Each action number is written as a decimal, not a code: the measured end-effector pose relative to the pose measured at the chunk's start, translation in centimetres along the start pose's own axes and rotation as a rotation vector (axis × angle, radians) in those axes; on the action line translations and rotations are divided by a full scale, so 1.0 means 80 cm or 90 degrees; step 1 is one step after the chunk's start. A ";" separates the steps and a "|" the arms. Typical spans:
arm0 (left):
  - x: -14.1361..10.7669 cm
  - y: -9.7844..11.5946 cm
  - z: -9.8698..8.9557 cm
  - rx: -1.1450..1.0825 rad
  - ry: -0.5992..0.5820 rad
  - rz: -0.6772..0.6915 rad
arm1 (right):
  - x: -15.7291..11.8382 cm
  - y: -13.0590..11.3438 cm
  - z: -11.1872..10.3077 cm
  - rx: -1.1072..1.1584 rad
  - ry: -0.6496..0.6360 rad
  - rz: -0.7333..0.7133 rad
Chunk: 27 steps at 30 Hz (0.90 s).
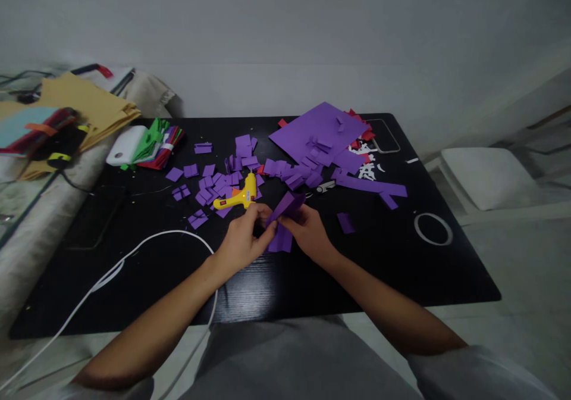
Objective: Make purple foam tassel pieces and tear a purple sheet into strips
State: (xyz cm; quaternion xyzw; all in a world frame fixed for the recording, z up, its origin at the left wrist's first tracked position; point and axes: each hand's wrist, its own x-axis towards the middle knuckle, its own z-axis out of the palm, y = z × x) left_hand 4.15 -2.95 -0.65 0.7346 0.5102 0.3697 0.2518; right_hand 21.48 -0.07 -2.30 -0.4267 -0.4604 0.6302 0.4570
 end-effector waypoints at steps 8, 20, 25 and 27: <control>0.005 0.000 0.000 -0.154 0.021 -0.129 | -0.002 -0.007 -0.001 0.046 -0.020 0.068; 0.008 -0.006 -0.008 -0.094 -0.025 -0.116 | 0.001 0.000 -0.003 0.004 -0.031 0.039; 0.008 -0.008 -0.006 -0.121 -0.031 -0.141 | 0.000 0.000 -0.002 -0.002 -0.033 0.041; 0.007 -0.009 -0.005 -0.127 -0.032 -0.145 | 0.000 0.000 -0.002 0.004 -0.032 0.040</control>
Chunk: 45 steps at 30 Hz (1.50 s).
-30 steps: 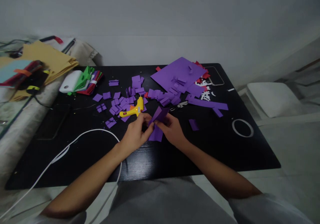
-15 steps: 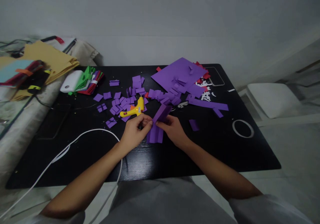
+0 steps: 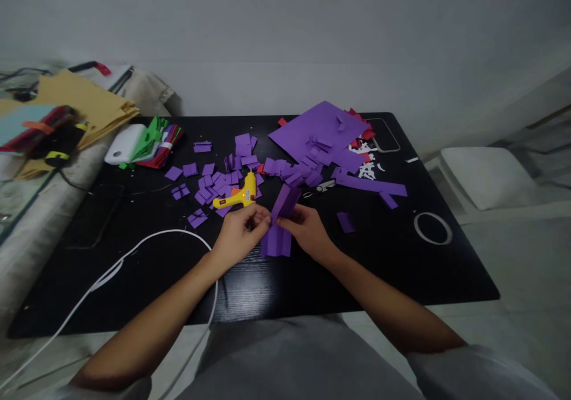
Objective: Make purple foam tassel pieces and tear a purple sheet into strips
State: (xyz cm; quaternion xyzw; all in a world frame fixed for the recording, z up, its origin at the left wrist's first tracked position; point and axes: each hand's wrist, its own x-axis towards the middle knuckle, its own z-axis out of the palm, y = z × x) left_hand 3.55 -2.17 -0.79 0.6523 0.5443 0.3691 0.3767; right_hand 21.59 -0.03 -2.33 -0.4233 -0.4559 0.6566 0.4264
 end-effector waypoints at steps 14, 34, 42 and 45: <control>0.000 0.000 0.000 0.007 0.004 0.018 | 0.000 0.003 0.000 0.000 0.012 -0.013; 0.000 -0.001 0.005 -0.086 -0.015 -0.032 | -0.001 -0.006 -0.002 0.002 0.009 0.010; 0.001 -0.011 0.008 -0.162 -0.020 -0.078 | -0.001 -0.005 -0.002 0.007 0.019 0.009; 0.002 -0.007 0.007 -0.161 -0.006 -0.079 | -0.002 -0.006 -0.002 0.006 0.013 0.012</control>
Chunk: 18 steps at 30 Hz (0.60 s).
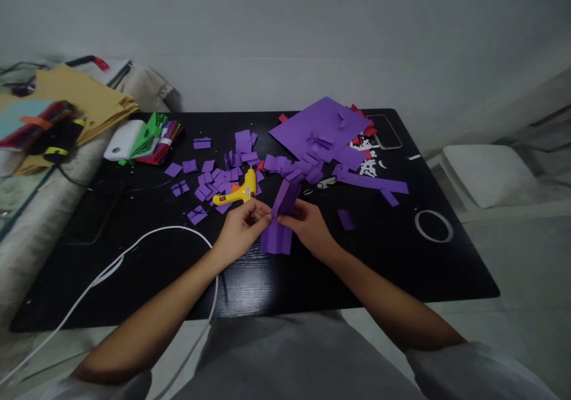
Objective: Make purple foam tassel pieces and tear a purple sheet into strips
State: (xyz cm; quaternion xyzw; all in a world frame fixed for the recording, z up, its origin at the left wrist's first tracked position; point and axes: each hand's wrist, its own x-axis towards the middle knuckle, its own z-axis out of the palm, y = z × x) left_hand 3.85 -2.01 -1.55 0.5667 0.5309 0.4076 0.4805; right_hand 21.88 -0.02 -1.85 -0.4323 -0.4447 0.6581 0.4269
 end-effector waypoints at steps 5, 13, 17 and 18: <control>0.000 0.006 0.001 0.002 0.009 0.001 | -0.001 0.000 0.001 0.003 -0.004 0.002; 0.000 0.008 0.000 -0.022 0.003 -0.011 | -0.001 0.001 0.000 -0.014 0.009 -0.017; 0.001 0.011 -0.001 -0.006 0.010 -0.024 | 0.001 0.002 -0.001 -0.012 0.005 -0.020; 0.001 0.012 -0.001 -0.001 0.010 -0.025 | 0.002 0.003 -0.001 -0.012 0.004 -0.022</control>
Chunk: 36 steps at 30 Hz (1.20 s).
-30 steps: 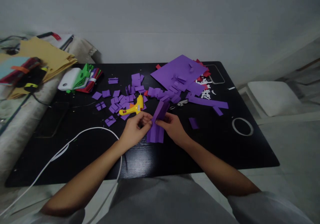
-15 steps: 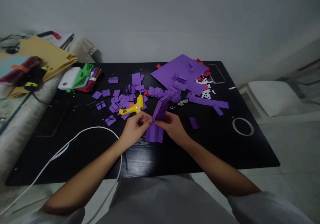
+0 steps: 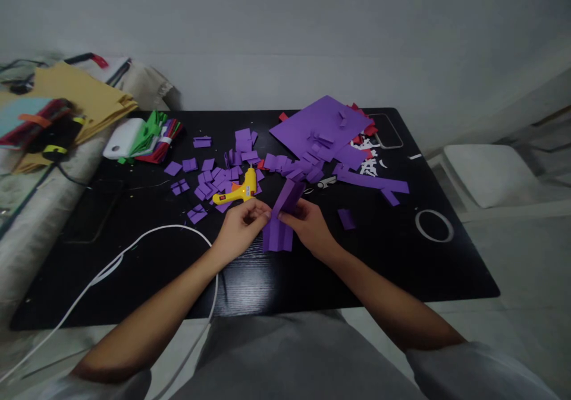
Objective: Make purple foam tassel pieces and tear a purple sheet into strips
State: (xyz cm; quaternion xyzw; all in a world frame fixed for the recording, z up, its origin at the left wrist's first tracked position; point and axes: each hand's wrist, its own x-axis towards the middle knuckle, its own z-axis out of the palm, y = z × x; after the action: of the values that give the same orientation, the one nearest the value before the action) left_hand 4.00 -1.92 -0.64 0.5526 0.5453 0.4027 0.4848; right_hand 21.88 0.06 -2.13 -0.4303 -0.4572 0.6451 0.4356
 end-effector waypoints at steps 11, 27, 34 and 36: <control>0.001 0.001 0.002 -0.006 0.020 0.005 | -0.014 0.008 0.006 -0.207 0.152 -0.367; -0.008 -0.005 0.004 0.122 0.037 0.084 | -0.016 0.011 0.005 -0.486 0.141 -0.488; -0.007 -0.007 0.002 0.110 0.027 0.088 | -0.017 0.011 0.004 -0.500 0.105 -0.493; -0.007 -0.006 0.001 0.108 0.024 0.090 | -0.016 0.012 0.003 -0.500 0.100 -0.502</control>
State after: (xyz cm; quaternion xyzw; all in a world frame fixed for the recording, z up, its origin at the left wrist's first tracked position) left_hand 3.94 -2.50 -1.07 0.6211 0.5462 0.3986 0.3963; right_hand 21.82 -1.43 -2.80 -0.4036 -0.7556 0.1807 0.4832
